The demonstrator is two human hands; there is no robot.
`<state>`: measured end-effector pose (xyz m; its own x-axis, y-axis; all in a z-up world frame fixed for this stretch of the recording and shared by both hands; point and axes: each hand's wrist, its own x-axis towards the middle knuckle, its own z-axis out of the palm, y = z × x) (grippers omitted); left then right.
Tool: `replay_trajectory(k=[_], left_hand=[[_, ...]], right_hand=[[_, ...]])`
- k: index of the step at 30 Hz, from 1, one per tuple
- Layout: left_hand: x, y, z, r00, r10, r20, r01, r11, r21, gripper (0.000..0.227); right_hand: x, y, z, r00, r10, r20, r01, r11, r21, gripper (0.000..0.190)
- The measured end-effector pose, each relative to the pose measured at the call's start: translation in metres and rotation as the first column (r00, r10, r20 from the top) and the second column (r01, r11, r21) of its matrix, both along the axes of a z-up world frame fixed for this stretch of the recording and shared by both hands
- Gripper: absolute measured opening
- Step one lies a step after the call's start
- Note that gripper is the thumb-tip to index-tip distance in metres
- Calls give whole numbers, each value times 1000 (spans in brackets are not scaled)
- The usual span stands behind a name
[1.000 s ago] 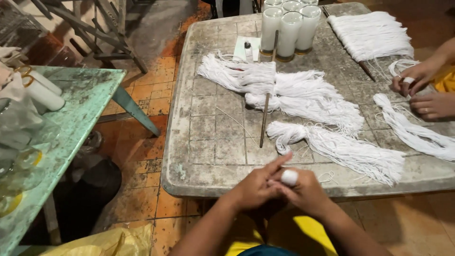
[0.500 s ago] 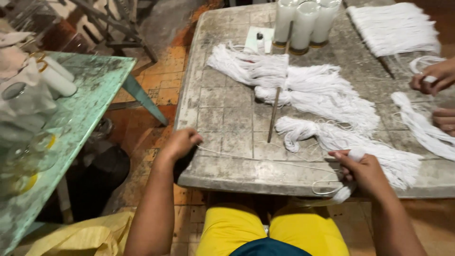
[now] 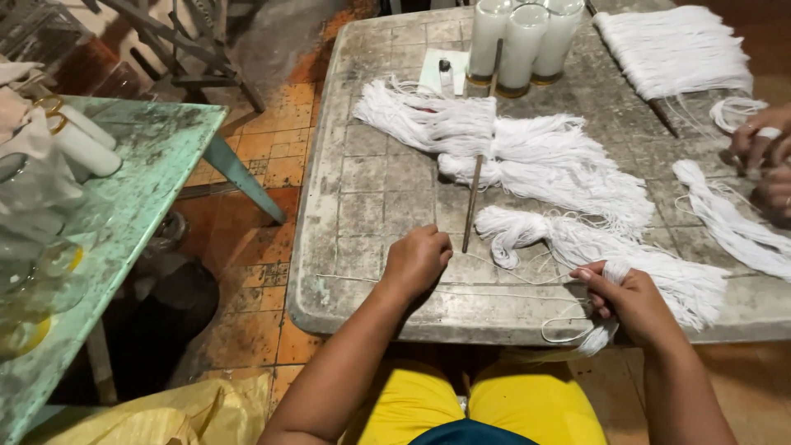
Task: The person is tying knots in bundles of white cotton candle wicks to prepare them for use.
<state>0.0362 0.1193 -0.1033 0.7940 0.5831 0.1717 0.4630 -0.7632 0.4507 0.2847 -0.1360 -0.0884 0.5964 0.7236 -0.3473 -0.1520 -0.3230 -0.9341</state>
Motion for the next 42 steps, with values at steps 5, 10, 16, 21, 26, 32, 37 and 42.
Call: replay_trajectory(k=[5, 10, 16, 21, 26, 32, 37, 42], left_hand=[[-25, -22, 73, 982, -12, -191, 7, 1000, -27, 15], [-91, 11, 90, 961, 220, -165, -273, 830, -486, 11], [-166, 51, 40, 970, 242, 18, -220, 907, -359, 13], [-178, 38, 53, 949, 297, -103, -313, 874, -370, 16], [-179, 24, 60, 944, 315, -103, -329, 853, -406, 13], [-174, -21, 66, 894, 260, -364, -365, 895, -257, 10], [-101, -100, 68, 851, -64, 521, 375, 770, -517, 88], [-80, -95, 53, 833, -101, 544, 524, 462, -716, 46]], right_hand=[[21, -11, -21, 996, 22, -91, -12, 993, 116, 9], [9, -3, -17, 989, 145, 35, -142, 988, -61, 12], [-44, 29, 28, 860, 361, 360, -177, 874, -453, 20], [-62, 39, 30, 685, 541, 488, -168, 769, -617, 24], [-68, 39, 34, 662, 572, 484, -138, 728, -672, 27], [-77, 38, 34, 609, 599, 520, -128, 721, -680, 28], [-149, 47, 61, 464, 585, 665, -658, 731, -183, 14], [-117, 36, 40, 684, 316, 657, -517, 846, 131, 14]])
